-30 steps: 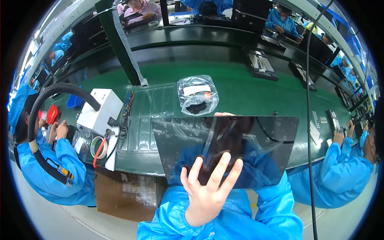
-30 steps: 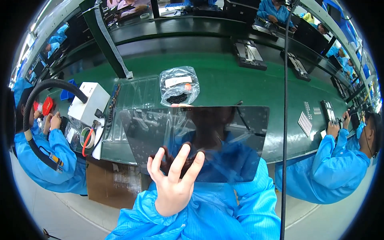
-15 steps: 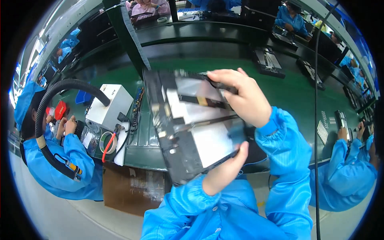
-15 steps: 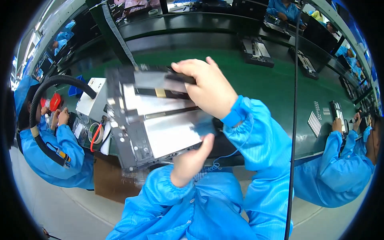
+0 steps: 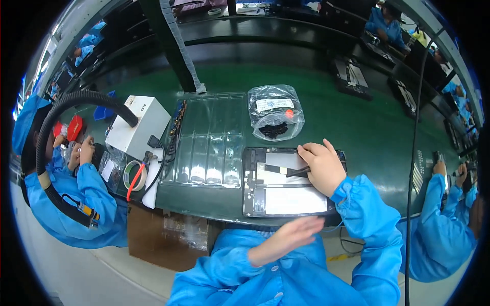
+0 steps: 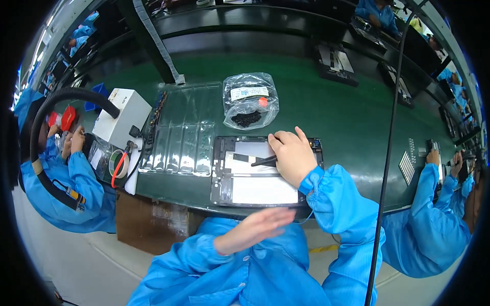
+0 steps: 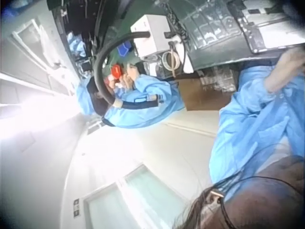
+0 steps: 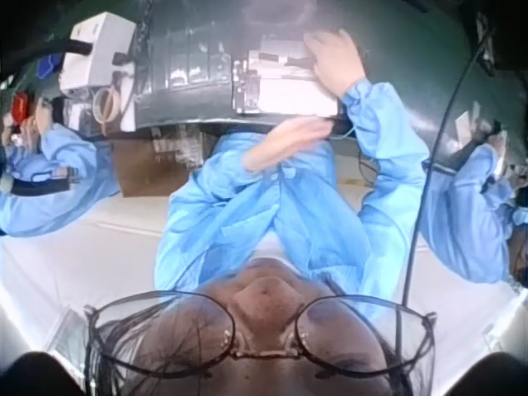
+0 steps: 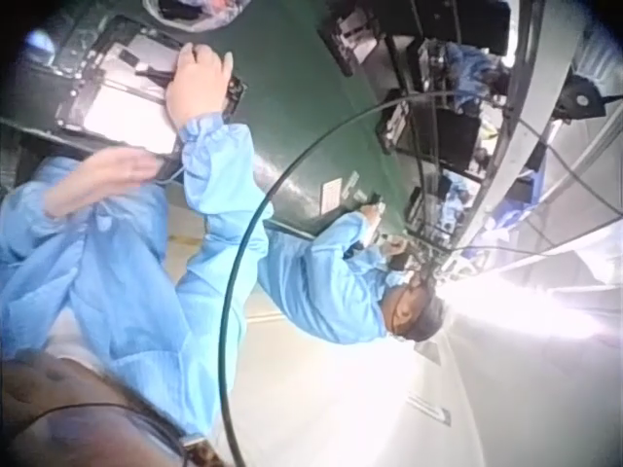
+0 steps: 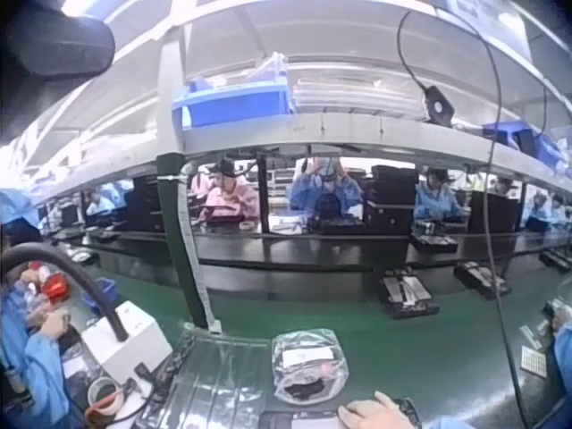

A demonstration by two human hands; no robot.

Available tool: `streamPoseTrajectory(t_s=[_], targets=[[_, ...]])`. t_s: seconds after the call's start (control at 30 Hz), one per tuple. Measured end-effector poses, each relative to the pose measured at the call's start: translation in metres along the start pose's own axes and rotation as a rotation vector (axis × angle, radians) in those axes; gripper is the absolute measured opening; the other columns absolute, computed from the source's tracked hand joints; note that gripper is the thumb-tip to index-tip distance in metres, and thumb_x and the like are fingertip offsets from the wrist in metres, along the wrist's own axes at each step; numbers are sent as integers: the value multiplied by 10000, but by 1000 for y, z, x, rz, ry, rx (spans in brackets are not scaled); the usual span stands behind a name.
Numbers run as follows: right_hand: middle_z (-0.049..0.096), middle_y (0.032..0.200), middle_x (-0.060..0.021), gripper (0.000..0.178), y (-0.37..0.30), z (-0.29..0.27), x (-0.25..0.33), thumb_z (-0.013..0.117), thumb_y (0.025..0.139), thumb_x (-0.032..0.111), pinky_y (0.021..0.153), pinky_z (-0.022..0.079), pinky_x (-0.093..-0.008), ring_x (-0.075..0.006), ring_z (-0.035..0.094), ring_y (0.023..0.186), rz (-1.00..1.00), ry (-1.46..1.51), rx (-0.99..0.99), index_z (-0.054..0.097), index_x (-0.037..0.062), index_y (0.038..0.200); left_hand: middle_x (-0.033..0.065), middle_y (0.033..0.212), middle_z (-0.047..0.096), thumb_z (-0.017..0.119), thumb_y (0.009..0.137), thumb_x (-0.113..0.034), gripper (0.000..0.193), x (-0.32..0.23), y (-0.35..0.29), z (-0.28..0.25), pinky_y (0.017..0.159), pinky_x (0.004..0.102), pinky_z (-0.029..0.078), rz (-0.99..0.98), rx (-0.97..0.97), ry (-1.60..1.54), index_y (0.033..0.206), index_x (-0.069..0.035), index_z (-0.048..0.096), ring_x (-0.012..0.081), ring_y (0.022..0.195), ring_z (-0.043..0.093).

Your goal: The person assembles internal components of a tablet device by connecting ribbon cables and fitting a battery and internal bracket into the casing. The person uses tweezers and a spudger tool to manipulate the small parts.

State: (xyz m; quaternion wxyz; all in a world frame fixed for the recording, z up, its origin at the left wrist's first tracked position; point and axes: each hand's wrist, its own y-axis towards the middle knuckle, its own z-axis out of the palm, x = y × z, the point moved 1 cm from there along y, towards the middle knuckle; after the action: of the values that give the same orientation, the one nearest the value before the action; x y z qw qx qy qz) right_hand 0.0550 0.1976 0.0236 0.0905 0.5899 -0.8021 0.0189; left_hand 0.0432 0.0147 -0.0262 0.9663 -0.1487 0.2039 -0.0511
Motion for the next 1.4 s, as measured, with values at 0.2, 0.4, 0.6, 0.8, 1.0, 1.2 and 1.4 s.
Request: streamPoseTrajectory(t_s=[0.2,0.4,0.6,0.8,1.0,1.2,1.4], targets=[[542,1098,-97,464,-12,-17,-6,541,686,-11,1038,240,-494,-243,494,1090,-53,-78,-166,554,82,1140,126,995,604,561,762,-21,347,-52,-76,0,781,346,447,665,-330,1567,1109,-27,566,278,916,565],[516,862,-150,473,-82,-13,-60,565,717,-17,686,455,-375,-287,566,766,463,330,-265,512,40,1183,105,930,573,667,716,-93,371,-70,-80,-27,771,371,419,696,-808,1800,1063,0,573,274,841,545],[555,898,-79,467,-130,15,-55,582,811,126,580,432,-240,-156,551,773,366,611,-334,461,7,1246,109,904,537,705,667,-8,422,-59,-67,-29,638,292,467,713,-710,1701,1069,23,577,215,741,550],[603,989,-44,522,-127,-19,-60,469,865,123,366,284,-159,-19,453,490,571,1644,-515,309,67,1358,120,920,542,652,696,30,428,-85,-45,7,666,275,476,916,-498,1631,1114,28,559,191,720,560],[600,849,26,153,7,-41,-115,506,905,219,389,285,-202,-37,344,423,534,1813,-477,515,112,1014,162,971,585,573,660,60,387,-179,4,40,715,348,477,1488,-491,1761,1042,1,596,280,809,587],[459,781,26,261,174,-25,-137,633,811,344,404,342,-248,-113,382,430,641,1605,-546,502,172,957,46,794,629,593,553,42,297,-176,48,9,568,306,466,1700,-158,1813,818,-76,654,215,669,597],[444,724,9,298,255,29,-132,615,804,366,400,356,-250,-117,404,465,696,1582,-396,500,157,982,2,788,622,647,564,-9,264,-171,45,-1,530,277,446,1625,-78,1853,808,-107,654,163,639,590]])
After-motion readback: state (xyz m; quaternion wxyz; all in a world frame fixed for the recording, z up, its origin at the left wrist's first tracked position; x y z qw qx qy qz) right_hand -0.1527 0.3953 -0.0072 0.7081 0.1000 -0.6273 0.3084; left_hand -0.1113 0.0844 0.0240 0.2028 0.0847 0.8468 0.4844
